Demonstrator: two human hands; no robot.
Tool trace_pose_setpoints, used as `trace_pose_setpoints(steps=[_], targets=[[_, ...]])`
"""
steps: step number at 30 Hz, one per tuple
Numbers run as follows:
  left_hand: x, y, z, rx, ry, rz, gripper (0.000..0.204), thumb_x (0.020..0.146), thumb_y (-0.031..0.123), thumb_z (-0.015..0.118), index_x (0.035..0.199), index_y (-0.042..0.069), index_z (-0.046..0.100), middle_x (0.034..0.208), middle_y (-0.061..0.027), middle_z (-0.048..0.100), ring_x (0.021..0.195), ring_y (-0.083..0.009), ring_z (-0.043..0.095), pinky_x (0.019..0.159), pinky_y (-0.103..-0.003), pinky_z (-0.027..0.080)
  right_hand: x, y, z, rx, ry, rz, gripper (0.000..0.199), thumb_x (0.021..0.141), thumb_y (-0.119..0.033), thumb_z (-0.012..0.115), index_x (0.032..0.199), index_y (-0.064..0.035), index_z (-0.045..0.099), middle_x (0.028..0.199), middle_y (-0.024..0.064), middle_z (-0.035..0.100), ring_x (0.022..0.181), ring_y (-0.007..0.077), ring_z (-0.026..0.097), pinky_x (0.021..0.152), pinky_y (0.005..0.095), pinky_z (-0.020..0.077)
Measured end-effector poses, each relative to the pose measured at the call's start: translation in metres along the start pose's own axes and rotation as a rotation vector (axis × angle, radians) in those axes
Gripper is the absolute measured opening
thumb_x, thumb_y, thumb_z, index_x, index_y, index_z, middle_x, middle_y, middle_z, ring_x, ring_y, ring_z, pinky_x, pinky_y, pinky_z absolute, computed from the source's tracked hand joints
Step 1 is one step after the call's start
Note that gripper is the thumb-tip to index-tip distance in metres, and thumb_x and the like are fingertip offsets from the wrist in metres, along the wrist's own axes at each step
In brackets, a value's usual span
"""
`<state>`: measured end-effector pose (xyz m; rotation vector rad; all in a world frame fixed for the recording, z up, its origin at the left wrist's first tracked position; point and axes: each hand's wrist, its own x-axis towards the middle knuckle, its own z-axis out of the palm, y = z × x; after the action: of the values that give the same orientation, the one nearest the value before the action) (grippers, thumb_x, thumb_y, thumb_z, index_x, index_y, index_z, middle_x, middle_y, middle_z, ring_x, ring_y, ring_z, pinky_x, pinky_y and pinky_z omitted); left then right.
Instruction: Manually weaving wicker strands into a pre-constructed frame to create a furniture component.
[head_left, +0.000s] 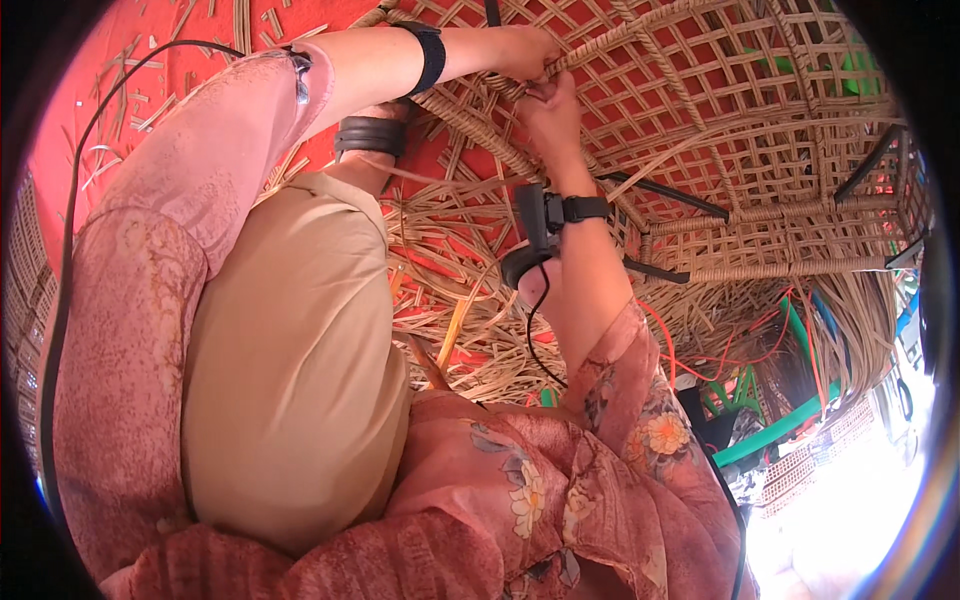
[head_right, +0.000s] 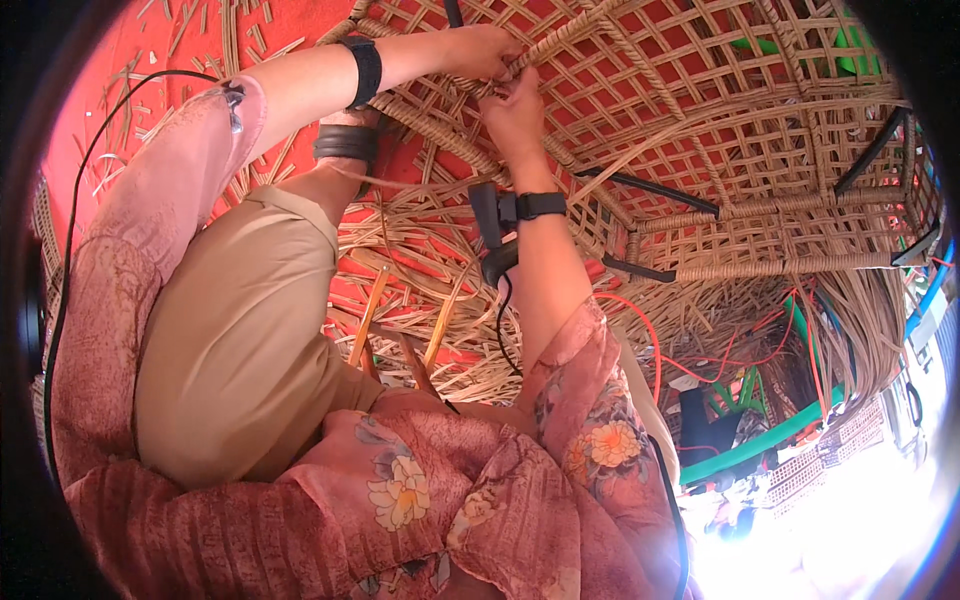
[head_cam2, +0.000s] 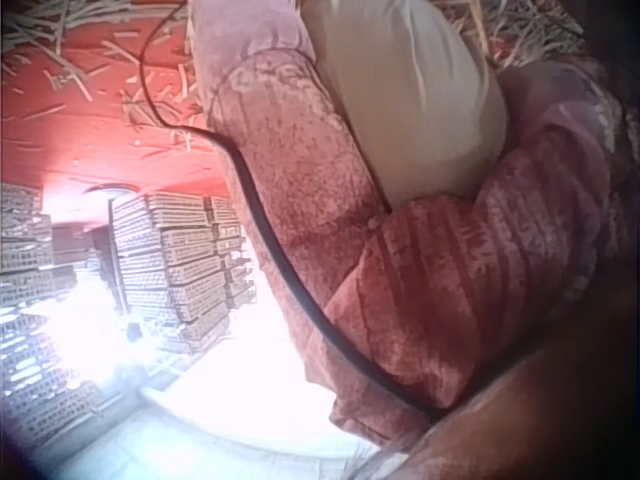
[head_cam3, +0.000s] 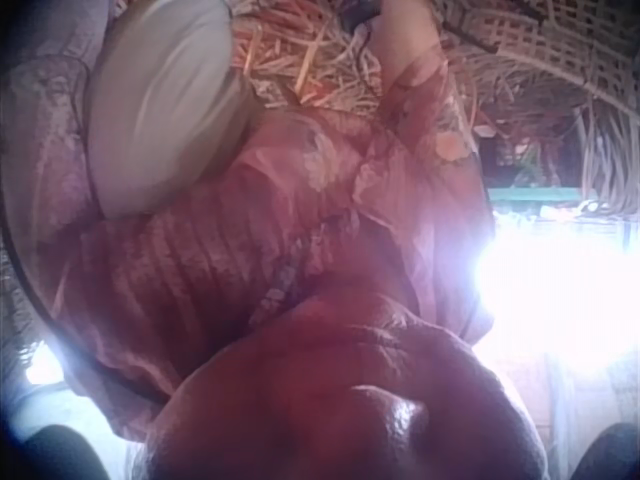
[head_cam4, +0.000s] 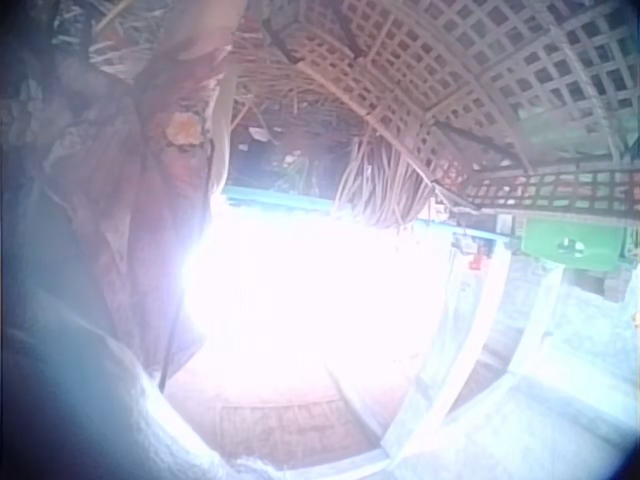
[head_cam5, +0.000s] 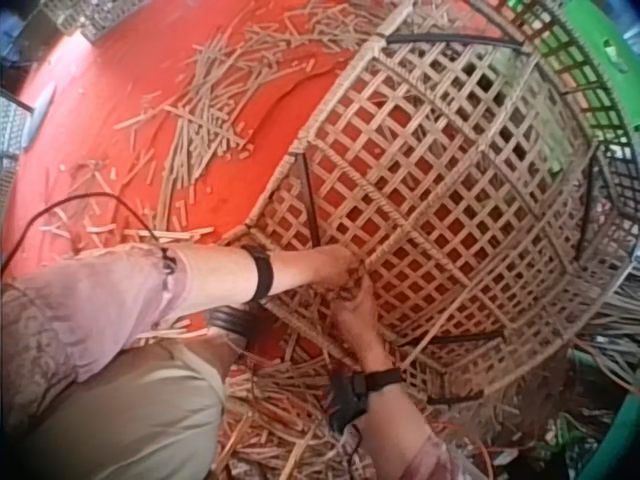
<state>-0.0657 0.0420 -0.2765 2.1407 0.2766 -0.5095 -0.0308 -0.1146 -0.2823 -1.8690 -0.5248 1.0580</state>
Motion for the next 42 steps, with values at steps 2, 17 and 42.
trace_pose_setpoints(steps=[2, 17, 42], targets=[[-0.001, 0.006, -0.004, 0.007, -0.055, -0.052, 0.022, 0.077, 0.014, 0.063, 0.094, 0.0, 0.061, 0.084, -0.0182, 0.064, 0.085, -0.0351, 0.062, 0.071, -0.041, 0.049, 0.007, 0.007, -0.008, 0.08, -0.077, 0.045, 0.058, 0.075, -0.003, 0.057, 0.129, 0.0015, 0.035, 0.107, 0.0173, 0.061, 0.098, 0.0247, 0.06, 0.08, 0.0319, 0.0464], [-0.011, 0.015, 0.007, -0.014, -0.015, -0.167, 0.048, 0.078, 0.002, 0.057, 0.124, 0.004, 0.046, 0.09, -0.0183, 0.066, 0.084, -0.0292, 0.066, 0.068, -0.041, 0.052, 0.0, -0.004, -0.011, 0.243, -0.052, 0.211, 0.07, 0.075, 0.01, 0.047, 0.14, -0.002, 0.024, 0.117, 0.0155, 0.055, 0.109, 0.0226, 0.053, 0.089, 0.0312, 0.0422], [-0.082, 0.037, -0.025, 0.316, -0.218, -0.041, 0.026, 0.082, 0.025, 0.059, 0.101, 0.009, 0.066, 0.094, -0.0153, 0.066, 0.093, -0.0333, 0.062, 0.08, -0.044, 0.049, 0.007, -0.005, 0.007, 0.272, 0.095, 0.312, 0.023, 0.08, -0.012, 0.065, 0.093, 0.0064, 0.062, 0.072, 0.003, 0.059, 0.062, 0.014, 0.054, 0.06, 0.0279, 0.0435]])
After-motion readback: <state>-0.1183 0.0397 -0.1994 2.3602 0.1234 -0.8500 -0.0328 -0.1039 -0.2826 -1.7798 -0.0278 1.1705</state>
